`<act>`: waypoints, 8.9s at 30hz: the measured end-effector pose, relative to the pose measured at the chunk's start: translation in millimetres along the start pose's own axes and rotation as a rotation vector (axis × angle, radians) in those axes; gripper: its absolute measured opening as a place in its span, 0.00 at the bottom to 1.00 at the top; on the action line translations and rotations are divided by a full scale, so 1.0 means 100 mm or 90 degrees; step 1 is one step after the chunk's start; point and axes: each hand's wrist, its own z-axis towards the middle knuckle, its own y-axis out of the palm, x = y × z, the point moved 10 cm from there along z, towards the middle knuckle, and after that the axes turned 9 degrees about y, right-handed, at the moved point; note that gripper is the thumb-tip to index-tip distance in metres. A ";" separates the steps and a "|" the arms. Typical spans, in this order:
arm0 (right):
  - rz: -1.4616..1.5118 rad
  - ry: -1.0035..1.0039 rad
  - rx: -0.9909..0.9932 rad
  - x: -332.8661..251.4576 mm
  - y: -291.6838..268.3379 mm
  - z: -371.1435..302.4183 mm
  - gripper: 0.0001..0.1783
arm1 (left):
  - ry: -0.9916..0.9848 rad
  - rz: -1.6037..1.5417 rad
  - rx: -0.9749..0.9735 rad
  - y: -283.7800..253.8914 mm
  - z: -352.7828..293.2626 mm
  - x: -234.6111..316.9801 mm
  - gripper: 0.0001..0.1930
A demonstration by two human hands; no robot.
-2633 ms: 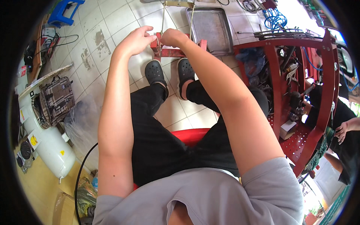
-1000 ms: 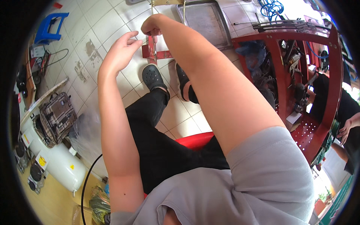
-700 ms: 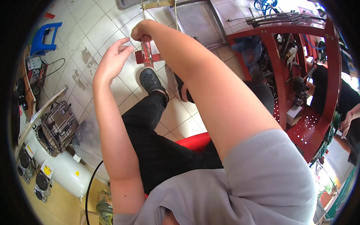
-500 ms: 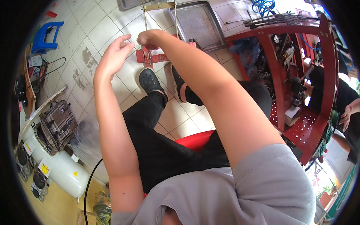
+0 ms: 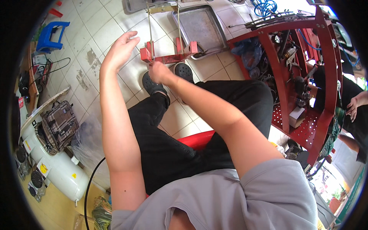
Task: The person sits on a red stool in a workshop and uses a wrench to tighten a bolt on a red metal frame. They manipulate the frame and a metal rod, adjusting the components and securing them together.
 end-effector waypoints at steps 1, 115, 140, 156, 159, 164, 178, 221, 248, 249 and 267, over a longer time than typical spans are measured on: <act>0.139 0.044 0.072 0.07 -0.03 -0.13 0.19 | -0.003 0.001 0.004 0.00 0.00 -0.01 0.27; 0.294 -0.039 0.197 0.75 -2.05 -2.17 0.12 | -0.027 0.512 0.002 0.09 -0.39 -0.50 0.24; 0.013 -0.102 0.203 0.53 -1.29 -1.33 0.13 | 0.159 0.433 -0.002 0.96 -0.26 -0.10 0.22; 0.057 -0.036 0.284 0.55 -1.02 -0.80 0.12 | 0.177 0.219 -0.047 0.16 -0.32 0.44 0.35; 0.078 -0.034 0.271 0.55 -1.02 -0.79 0.12 | 0.209 0.254 -0.047 0.12 -0.37 0.62 0.27; 0.108 -0.038 0.285 0.58 -1.00 -0.73 0.11 | 0.159 0.232 -0.073 0.13 -0.38 0.59 0.29; 0.164 0.010 0.321 0.72 -0.99 -0.71 0.11 | 0.196 0.184 -0.109 0.26 -0.41 0.69 0.18; -0.496 -0.070 0.064 1.01 -0.65 -0.54 0.12 | -0.283 0.428 -0.319 1.93 -0.91 -1.52 0.34; -0.335 -0.181 0.311 0.55 -0.78 -0.60 0.08 | -0.359 -0.446 0.274 2.44 -0.52 -1.90 0.06; -0.325 -0.183 0.318 0.51 -0.79 -0.60 0.09 | -0.377 -0.476 0.296 2.41 -0.56 -1.87 0.07; -0.245 -0.046 0.265 1.45 -0.53 -0.38 0.20 | -0.366 -0.474 0.304 2.33 -0.59 -2.07 0.13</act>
